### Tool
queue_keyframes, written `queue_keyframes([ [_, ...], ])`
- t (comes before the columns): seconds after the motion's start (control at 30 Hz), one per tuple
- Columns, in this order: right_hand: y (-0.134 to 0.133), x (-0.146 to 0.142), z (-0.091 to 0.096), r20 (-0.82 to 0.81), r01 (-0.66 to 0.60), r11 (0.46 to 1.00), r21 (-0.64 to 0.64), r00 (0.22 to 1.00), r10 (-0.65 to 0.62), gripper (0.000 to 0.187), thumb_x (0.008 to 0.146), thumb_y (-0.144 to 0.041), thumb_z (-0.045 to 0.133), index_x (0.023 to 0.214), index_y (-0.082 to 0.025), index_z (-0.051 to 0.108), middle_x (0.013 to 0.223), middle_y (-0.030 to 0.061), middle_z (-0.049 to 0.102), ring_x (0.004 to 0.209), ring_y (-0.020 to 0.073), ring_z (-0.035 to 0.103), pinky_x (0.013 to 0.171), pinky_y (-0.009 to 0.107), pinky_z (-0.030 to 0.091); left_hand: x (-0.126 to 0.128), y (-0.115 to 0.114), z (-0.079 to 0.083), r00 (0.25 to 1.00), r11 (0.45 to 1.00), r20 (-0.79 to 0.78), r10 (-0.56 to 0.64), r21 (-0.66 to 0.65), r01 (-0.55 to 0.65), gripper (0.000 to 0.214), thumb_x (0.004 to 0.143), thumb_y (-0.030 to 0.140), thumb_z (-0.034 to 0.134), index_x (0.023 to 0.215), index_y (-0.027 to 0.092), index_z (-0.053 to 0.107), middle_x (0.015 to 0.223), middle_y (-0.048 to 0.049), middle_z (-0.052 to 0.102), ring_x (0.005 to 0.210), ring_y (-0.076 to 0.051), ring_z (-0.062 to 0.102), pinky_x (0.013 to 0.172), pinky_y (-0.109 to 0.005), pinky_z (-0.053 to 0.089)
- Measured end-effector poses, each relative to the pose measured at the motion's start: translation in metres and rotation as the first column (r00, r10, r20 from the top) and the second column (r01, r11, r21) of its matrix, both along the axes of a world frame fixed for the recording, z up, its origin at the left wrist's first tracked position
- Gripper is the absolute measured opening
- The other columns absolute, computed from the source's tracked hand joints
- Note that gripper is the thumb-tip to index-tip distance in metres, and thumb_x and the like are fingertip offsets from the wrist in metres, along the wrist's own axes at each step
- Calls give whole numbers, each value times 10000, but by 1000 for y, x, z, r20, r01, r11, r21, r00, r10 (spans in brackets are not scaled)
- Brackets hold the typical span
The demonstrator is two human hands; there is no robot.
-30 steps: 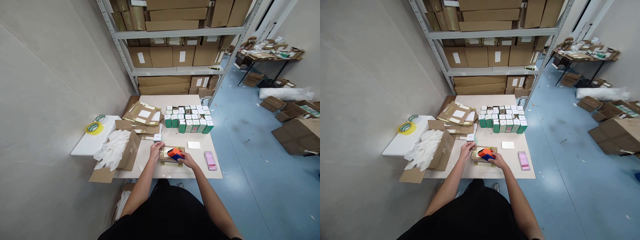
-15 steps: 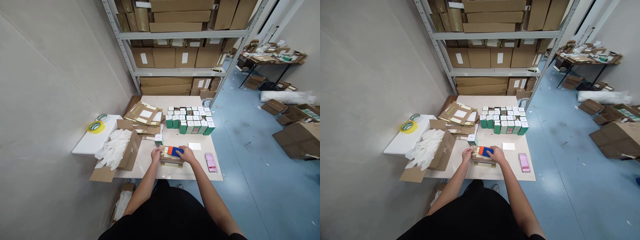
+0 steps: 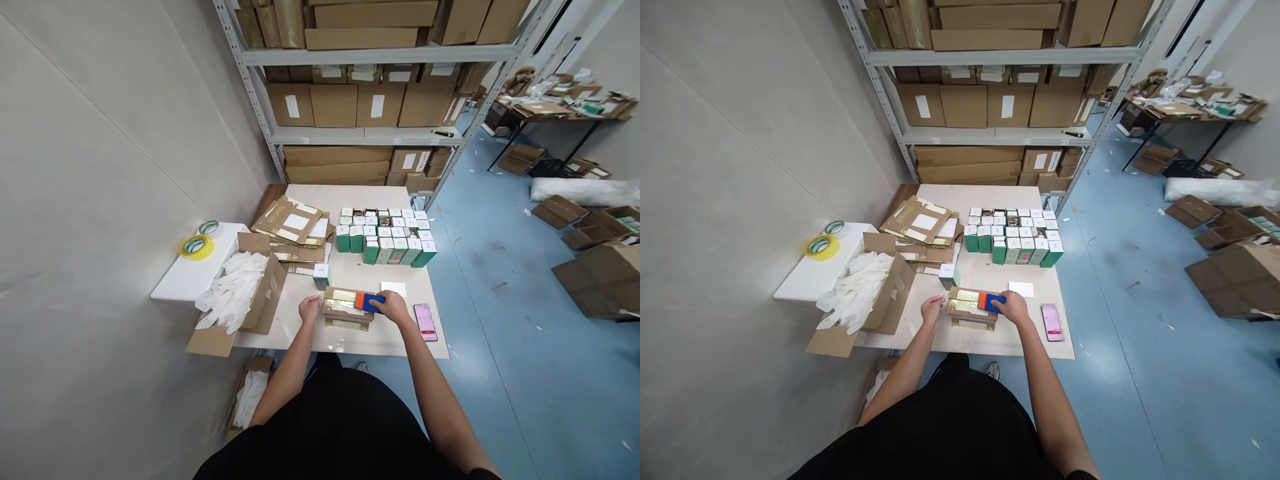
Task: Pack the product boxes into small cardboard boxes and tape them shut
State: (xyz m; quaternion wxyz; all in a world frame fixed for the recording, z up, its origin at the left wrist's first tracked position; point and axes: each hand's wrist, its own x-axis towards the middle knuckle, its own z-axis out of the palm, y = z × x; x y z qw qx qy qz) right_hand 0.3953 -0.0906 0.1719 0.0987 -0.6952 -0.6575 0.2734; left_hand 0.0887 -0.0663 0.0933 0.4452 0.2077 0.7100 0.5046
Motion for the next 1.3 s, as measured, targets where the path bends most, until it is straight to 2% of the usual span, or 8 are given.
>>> queue_keyframes([
  [0.63,14,-16,-4,87,-16,999,-47,996,20,367,923,-552,670,1040,-224,787,1076,100,782,1007,263,705,769,296,464,9,4,-28,1000,992,2,-3,-126,3,241,605,348,801,734,175,693,656,-11,665,634,-163,640,674,-305,533],
  [0.8,14,-19,-4,147,-33,997,-67,988,43,329,916,-510,692,1006,-208,786,1059,119,782,996,267,708,780,300,462,7,-1,-34,995,964,-51,-91,-256,75,407,581,318,803,941,149,714,611,7,622,570,-208,639,599,-343,525],
  [1.0,3,-11,-14,118,-19,998,-55,993,26,323,912,-493,690,1044,-214,782,1091,97,786,1000,247,711,781,286,466,0,-3,-20,952,961,-216,-217,-220,169,597,680,236,744,1271,203,661,1135,-119,720,1019,-267,705,952,-393,523],
  [1.07,1,-10,-16,110,-9,998,-61,994,15,328,908,-499,694,1044,-215,783,1091,98,787,994,246,711,771,283,466,1,3,-9,899,944,-292,-327,-144,297,590,740,275,729,1323,229,650,1342,-129,656,1167,-283,658,1058,-393,471],
  [1.13,1,-11,-16,103,0,998,-68,995,7,341,909,-511,694,1054,-215,782,1090,105,786,993,251,711,764,285,467,6,8,0,693,794,-436,-574,-90,602,710,731,342,783,1413,256,608,1519,-126,542,1339,-327,556,1132,-408,417],
  [1.2,3,-13,-14,105,6,997,-77,995,2,349,913,-519,690,1060,-216,779,1090,110,783,999,257,711,768,289,469,13,11,5,356,519,-536,-766,-187,834,981,604,389,900,1507,284,530,1652,-118,389,1499,-400,364,1190,-455,347],
  [1.27,6,-15,-12,119,1,996,-85,993,9,344,919,-519,681,1050,-216,778,1086,112,780,1003,261,711,774,294,471,20,12,6,97,323,-532,-841,-350,879,1241,458,378,974,1575,315,437,1725,-109,241,1566,-467,179,1209,-515,299],
  [1.3,8,-16,-11,132,-6,996,-89,991,18,342,921,-520,677,1039,-215,778,1080,114,780,1000,262,711,774,295,472,22,13,6,30,282,-521,-853,-411,867,1310,429,364,984,1598,327,392,1742,-106,188,1571,-486,135,1202,-534,300],
])
